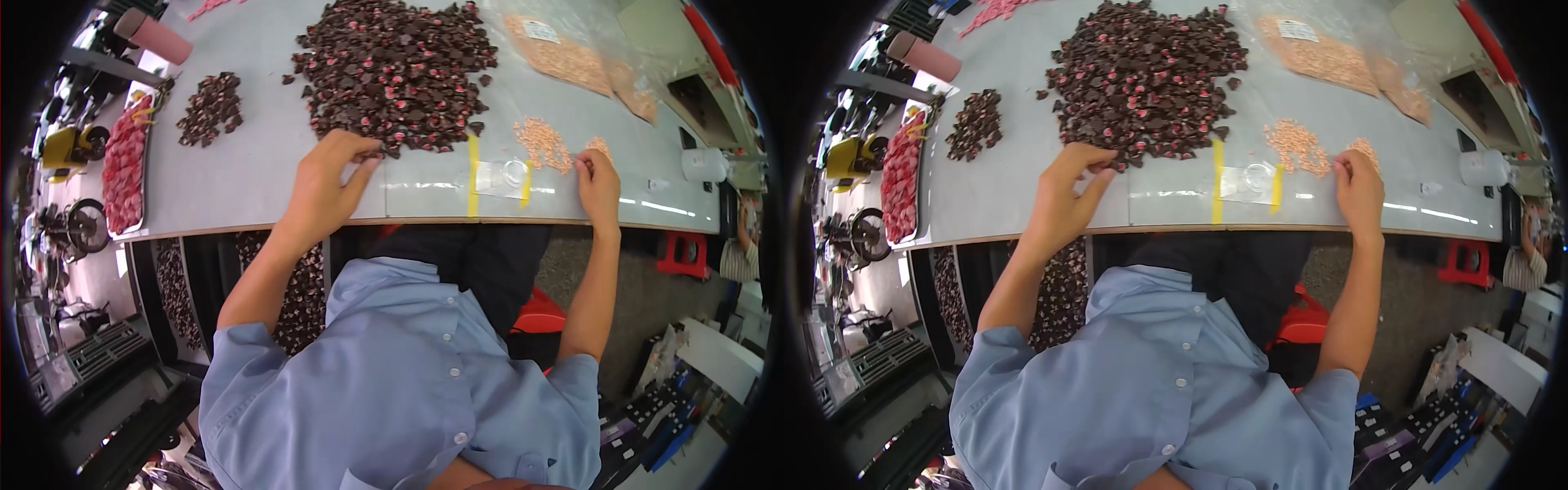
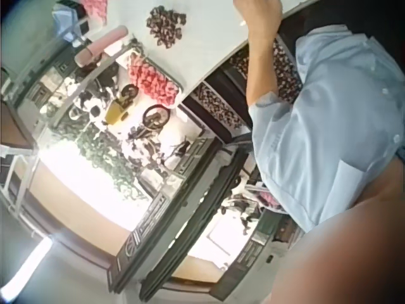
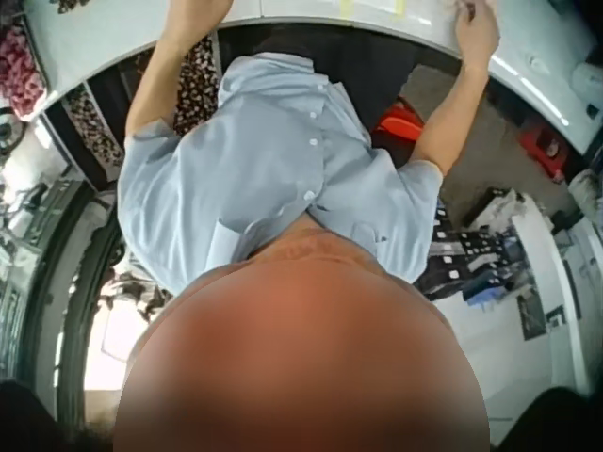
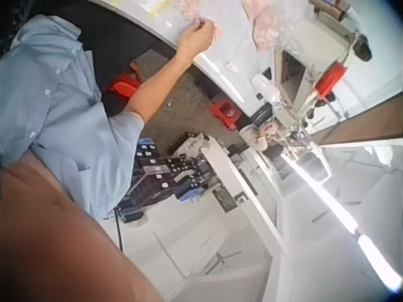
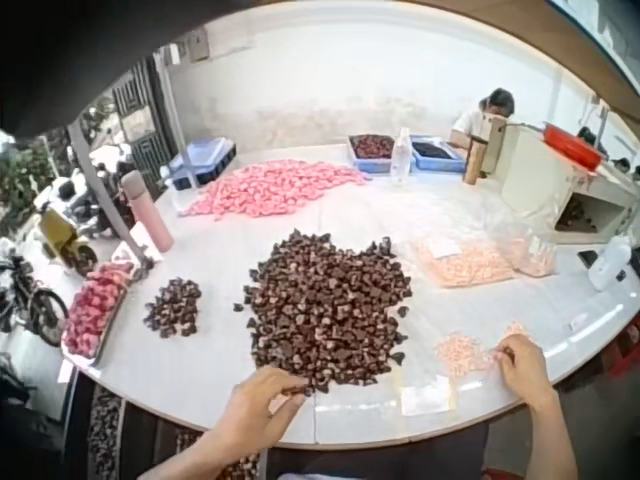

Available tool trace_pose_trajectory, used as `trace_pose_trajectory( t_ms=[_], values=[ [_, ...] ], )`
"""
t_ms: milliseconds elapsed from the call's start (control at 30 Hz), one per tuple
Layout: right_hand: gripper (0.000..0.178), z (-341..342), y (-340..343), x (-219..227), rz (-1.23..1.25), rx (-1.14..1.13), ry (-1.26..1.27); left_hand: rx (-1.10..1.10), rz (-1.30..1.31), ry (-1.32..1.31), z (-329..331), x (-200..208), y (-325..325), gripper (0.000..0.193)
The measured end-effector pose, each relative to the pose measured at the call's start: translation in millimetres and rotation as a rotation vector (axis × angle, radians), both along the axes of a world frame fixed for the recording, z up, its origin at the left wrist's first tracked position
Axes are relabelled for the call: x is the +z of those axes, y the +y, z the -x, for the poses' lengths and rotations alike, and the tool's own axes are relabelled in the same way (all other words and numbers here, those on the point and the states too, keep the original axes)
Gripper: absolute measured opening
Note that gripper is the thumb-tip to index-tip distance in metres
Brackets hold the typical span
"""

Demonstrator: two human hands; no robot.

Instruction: Assembling small plastic components at a workbench.

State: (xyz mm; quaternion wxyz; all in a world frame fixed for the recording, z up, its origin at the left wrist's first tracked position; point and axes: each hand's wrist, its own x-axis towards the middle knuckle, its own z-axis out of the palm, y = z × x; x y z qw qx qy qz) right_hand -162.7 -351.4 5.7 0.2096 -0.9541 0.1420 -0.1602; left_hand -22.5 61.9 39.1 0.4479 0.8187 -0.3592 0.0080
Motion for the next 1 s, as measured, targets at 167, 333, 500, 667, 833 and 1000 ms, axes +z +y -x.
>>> trace_pose_trajectory(
  t_ms=[167,333,500,667,833,1000],
  values=[
    [0.006,-3,8,-8,0.093,-0.101,-0.014,-0.061,-0.109,-0.146,-15,-19,-32,0.021],
    [0.008,5,7,-2,0.033,-0.150,-0.035,-0.139,-0.268,-0.446,-26,-31,-63,0.025],
    [0.010,0,10,-13,0.066,-0.190,-0.029,-0.176,-0.316,-0.562,-24,-19,-60,0.024],
    [0.009,-3,18,-14,0.078,-0.217,-0.030,-0.283,-0.205,-0.616,-14,-13,-60,0.023],
    [0.010,10,17,-13,-0.032,-0.196,-0.116,-0.277,-0.121,-0.175,-5,-6,-58,0.022],
    [0.010,53,43,-3,-0.532,-0.212,-0.339,-0.561,-0.178,0.475,-25,13,-63,0.022]
  ],
)
